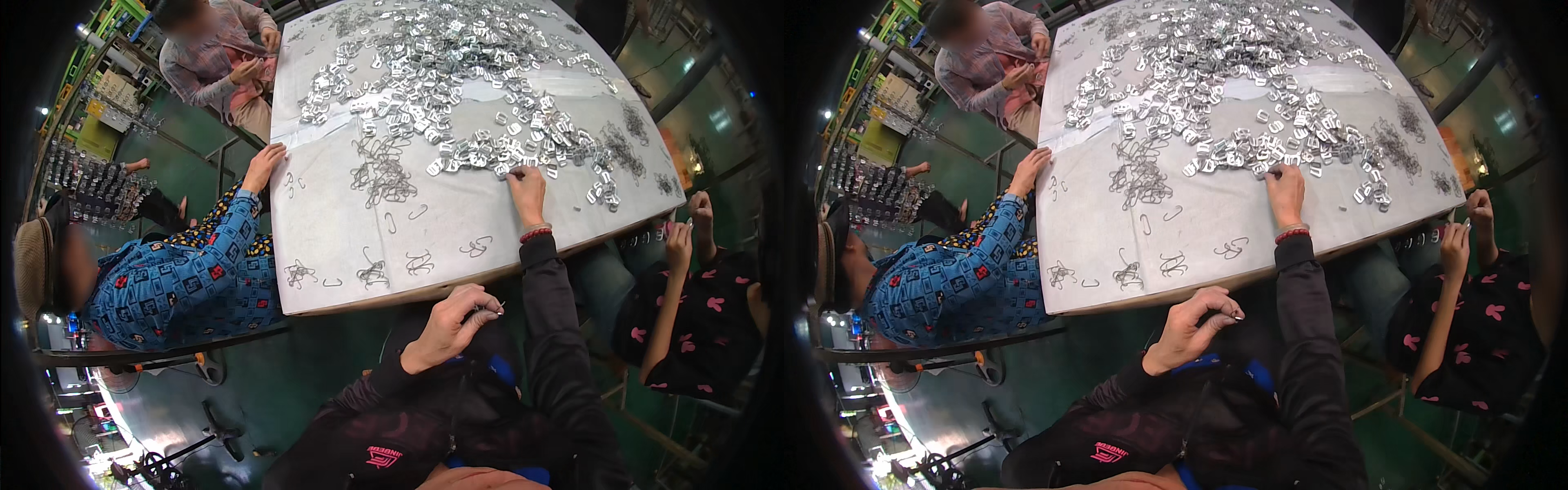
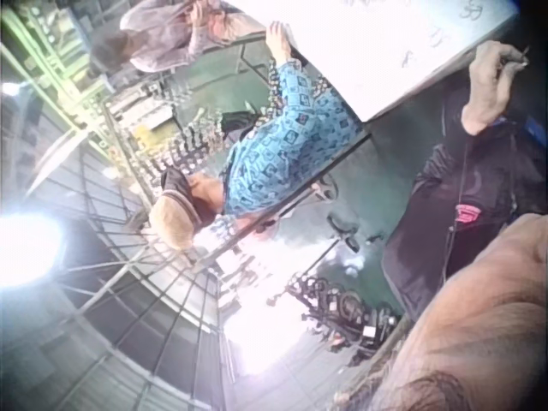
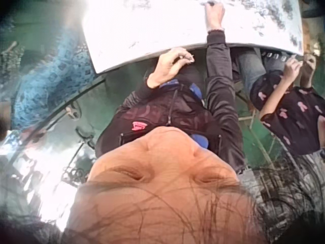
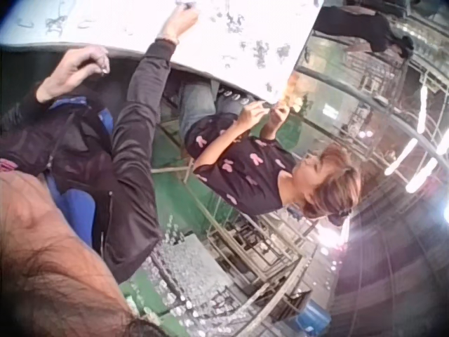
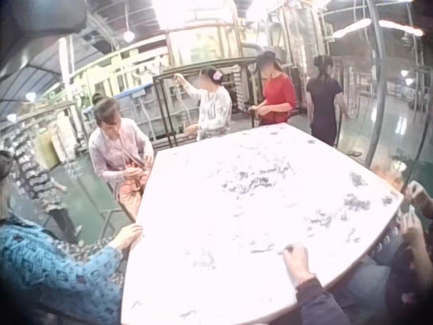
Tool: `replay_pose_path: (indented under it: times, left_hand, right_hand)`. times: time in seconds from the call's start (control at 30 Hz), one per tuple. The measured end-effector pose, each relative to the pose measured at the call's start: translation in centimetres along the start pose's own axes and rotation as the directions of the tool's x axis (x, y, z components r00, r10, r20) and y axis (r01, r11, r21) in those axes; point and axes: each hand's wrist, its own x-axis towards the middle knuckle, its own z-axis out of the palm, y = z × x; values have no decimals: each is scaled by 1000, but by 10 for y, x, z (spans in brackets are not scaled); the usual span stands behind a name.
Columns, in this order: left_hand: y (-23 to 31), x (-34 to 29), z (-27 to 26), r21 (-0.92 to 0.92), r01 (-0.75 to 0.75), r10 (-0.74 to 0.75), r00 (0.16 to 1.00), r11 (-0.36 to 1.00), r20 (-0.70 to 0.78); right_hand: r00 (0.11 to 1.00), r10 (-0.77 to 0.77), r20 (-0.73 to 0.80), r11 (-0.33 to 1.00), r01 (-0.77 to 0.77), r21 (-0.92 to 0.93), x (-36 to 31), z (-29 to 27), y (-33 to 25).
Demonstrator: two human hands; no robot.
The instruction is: The person repeatedly picks small metal clips and wire loops from a table, threads the loops through the clips, and accumulates a chain of linked clips. They periodically lift the assembled chain and hang it on a nearby rack. Other workers perform the same task at the same table.
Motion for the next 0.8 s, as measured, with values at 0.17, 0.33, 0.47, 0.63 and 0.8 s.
replay_pose_path:
  times: [0.17, 0.33, 0.47, 0.63, 0.8]
  left_hand:
    - [-8, -1, -8, 2, 17, -17, 999, 1000, -29]
    - [-2, 3, -7, 27, 22, -21, 1000, 999, -21]
    - [8, 5, -3, -97, 82, -91, 992, 992, -89]
    - [1, 4, 0, -21, 17, -19, 992, 1000, -124]
    - [-10, 9, 2, -37, 83, -87, 988, 996, -131]
  right_hand:
    - [937, 308, 165, 810, -349, 471, -31, -7, -13]
    - [999, 36, 29, 999, -36, -6, -11, 0, -22]
    - [994, -98, 43, 991, 101, -92, 6, 15, -39]
    - [962, 50, 269, 809, -197, 554, -43, -19, -66]
    - [878, 37, 477, 566, -412, 714, -107, -101, -101]
